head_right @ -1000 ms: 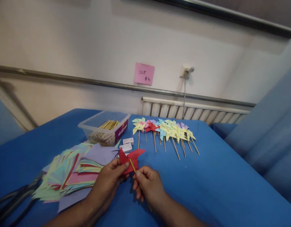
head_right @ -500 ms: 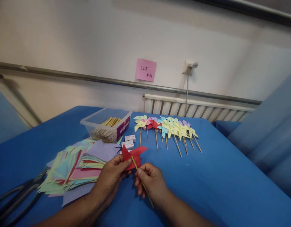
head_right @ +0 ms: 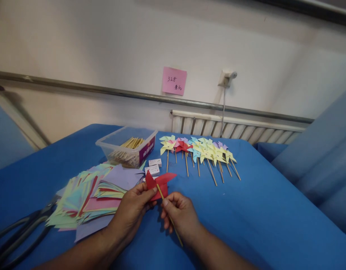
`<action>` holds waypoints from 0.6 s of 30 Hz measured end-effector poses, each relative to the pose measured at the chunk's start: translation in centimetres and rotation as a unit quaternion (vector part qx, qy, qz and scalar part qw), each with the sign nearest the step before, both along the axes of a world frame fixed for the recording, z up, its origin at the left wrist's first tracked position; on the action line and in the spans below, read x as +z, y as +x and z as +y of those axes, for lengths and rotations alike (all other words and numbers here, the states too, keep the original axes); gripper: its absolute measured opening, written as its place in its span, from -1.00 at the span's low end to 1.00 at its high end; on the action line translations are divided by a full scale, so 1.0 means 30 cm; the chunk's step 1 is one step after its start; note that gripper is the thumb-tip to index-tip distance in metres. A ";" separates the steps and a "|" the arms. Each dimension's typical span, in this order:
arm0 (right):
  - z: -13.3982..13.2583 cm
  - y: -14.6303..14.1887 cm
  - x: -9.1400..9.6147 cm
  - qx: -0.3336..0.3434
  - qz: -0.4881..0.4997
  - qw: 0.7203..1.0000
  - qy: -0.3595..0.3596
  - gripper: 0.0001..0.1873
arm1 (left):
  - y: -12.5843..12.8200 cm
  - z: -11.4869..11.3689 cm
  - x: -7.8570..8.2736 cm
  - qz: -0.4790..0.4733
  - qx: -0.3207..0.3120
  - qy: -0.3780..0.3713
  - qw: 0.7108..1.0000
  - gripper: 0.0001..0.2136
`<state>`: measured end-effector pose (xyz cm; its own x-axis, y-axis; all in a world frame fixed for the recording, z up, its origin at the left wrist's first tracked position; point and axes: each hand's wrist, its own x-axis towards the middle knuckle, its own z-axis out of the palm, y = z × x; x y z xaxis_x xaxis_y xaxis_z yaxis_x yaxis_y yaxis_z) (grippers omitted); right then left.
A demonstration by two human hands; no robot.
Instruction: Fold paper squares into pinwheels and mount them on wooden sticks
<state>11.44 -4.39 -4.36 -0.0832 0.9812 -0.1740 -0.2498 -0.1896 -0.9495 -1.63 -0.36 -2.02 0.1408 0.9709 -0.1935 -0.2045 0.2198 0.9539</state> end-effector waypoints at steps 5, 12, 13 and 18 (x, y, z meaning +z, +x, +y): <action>-0.003 -0.002 0.002 -0.009 -0.008 1.000 0.001 -0.61 | -0.003 -0.003 -0.009 0.003 -0.007 0.006 1.000 -0.79; -0.003 -0.001 0.002 -0.008 -0.007 1.000 0.002 -0.60 | -0.001 -0.001 -0.008 -0.002 0.001 -0.003 1.000 -0.79; -0.003 -0.001 0.002 -0.008 -0.010 1.000 0.001 -0.60 | 0.000 -0.001 -0.007 -0.002 0.002 -0.003 1.000 -0.79; -0.003 -0.002 0.001 -0.011 -0.016 1.000 0.003 -0.59 | 0.003 -0.001 -0.004 -0.007 0.004 -0.007 1.000 -0.78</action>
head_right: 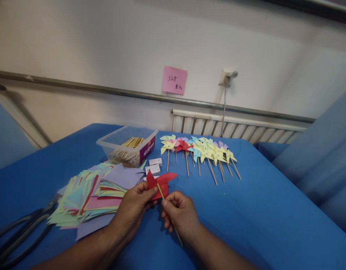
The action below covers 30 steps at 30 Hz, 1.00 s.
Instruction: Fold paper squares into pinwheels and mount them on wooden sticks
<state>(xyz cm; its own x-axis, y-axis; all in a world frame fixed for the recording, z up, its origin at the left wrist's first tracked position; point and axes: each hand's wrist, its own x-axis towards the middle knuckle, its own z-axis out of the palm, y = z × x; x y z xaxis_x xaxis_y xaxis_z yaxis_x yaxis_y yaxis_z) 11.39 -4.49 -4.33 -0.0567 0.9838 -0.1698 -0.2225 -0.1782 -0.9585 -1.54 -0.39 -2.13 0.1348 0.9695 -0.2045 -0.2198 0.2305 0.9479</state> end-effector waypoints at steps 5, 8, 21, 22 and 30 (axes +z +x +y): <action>-0.001 -0.002 0.003 -0.007 -0.007 1.000 -0.006 -0.58 | -0.002 0.005 -0.004 0.007 -0.001 0.002 1.000 -0.78; -0.001 -0.003 0.004 -0.002 -0.011 1.000 -0.010 -0.55 | -0.003 0.007 -0.008 0.012 -0.001 0.016 1.000 -0.79; -0.004 -0.003 0.001 -0.006 -0.015 1.000 -0.014 -0.52 | -0.011 0.008 -0.005 0.058 0.018 0.038 0.997 -0.78; -0.005 -0.003 0.001 -0.007 -0.014 1.000 -0.013 -0.53 | -0.010 0.008 -0.004 0.059 0.017 0.038 0.997 -0.78; -0.007 -0.005 0.002 -0.013 -0.021 1.000 -0.012 -0.53 | -0.008 0.006 0.013 0.062 0.031 0.032 0.997 -0.77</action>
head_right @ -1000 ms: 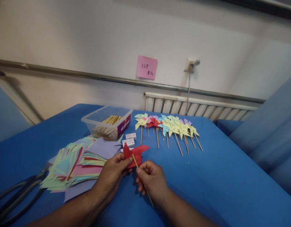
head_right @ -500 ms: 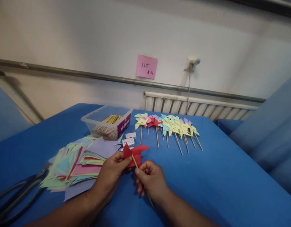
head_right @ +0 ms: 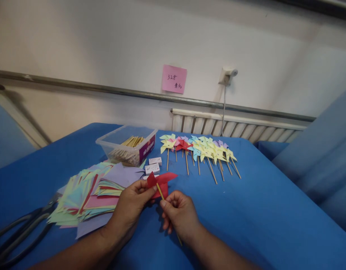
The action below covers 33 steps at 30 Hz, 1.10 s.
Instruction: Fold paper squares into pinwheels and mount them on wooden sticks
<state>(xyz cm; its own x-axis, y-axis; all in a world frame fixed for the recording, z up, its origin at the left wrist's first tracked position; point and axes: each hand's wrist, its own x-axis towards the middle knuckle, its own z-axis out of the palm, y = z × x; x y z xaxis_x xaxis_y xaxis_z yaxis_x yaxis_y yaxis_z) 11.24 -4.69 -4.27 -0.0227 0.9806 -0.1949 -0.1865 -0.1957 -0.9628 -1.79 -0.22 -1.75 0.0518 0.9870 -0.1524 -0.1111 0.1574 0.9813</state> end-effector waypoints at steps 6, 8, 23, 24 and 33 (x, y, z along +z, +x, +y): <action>-0.010 -0.006 0.002 -0.005 -0.025 0.999 0.025 -0.58 | -0.001 -0.005 0.008 0.001 -0.003 0.000 1.000 -0.78; -0.022 -0.009 0.004 -0.021 -0.055 0.997 0.057 -0.65 | 0.000 -0.008 0.007 -0.003 -0.001 0.001 1.000 -0.78; -0.062 0.005 0.029 -0.020 -0.270 0.930 0.248 -0.66 | 0.001 -0.014 -0.001 -0.022 -0.026 -0.016 0.999 -0.79; -0.062 0.005 0.027 -0.018 -0.258 0.935 0.241 -0.66 | 0.001 -0.015 -0.001 -0.024 -0.029 -0.017 0.999 -0.79; -0.045 -0.005 0.009 -0.023 -0.151 0.974 0.167 -0.65 | 0.000 -0.018 0.000 -0.021 -0.035 -0.018 0.999 -0.80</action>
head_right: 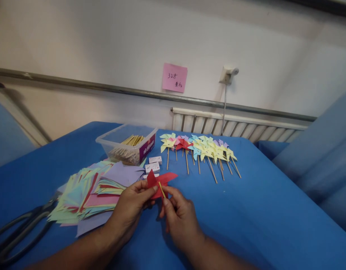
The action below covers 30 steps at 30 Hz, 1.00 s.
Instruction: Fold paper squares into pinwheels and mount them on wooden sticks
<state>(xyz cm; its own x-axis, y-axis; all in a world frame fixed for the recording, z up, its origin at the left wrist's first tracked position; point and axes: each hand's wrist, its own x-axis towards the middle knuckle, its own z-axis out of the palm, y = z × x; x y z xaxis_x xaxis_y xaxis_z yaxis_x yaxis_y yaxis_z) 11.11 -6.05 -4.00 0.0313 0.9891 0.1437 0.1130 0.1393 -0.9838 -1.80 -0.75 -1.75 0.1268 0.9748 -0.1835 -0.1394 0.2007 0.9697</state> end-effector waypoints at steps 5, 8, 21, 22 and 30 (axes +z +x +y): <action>0.003 -0.001 -0.003 0.015 0.041 0.999 -0.016 -0.65 | -0.001 0.004 -0.006 0.008 0.004 0.004 1.000 -0.80; 0.004 -0.001 -0.007 0.027 0.072 0.997 -0.030 -0.62 | -0.003 0.005 -0.009 0.014 0.004 0.005 1.000 -0.79; 0.008 -0.002 -0.001 0.014 0.051 0.998 -0.016 -0.64 | -0.002 0.003 0.000 -0.001 0.007 -0.018 1.000 -0.78; 0.009 -0.002 -0.003 0.014 0.050 0.999 -0.015 -0.64 | -0.002 0.004 0.001 -0.002 0.008 -0.020 1.000 -0.78; 0.008 0.003 -0.001 -0.002 0.026 1.000 -0.004 -0.65 | -0.001 0.005 0.006 -0.009 0.017 -0.029 0.999 -0.79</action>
<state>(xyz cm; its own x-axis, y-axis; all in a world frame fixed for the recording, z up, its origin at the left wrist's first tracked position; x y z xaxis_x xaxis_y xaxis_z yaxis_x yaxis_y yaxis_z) 11.20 -5.80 -4.04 0.0415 0.9902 0.1334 0.0631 0.1307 -0.9894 -1.83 -0.61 -1.57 0.0972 0.9662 -0.2386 -0.1635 0.2520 0.9538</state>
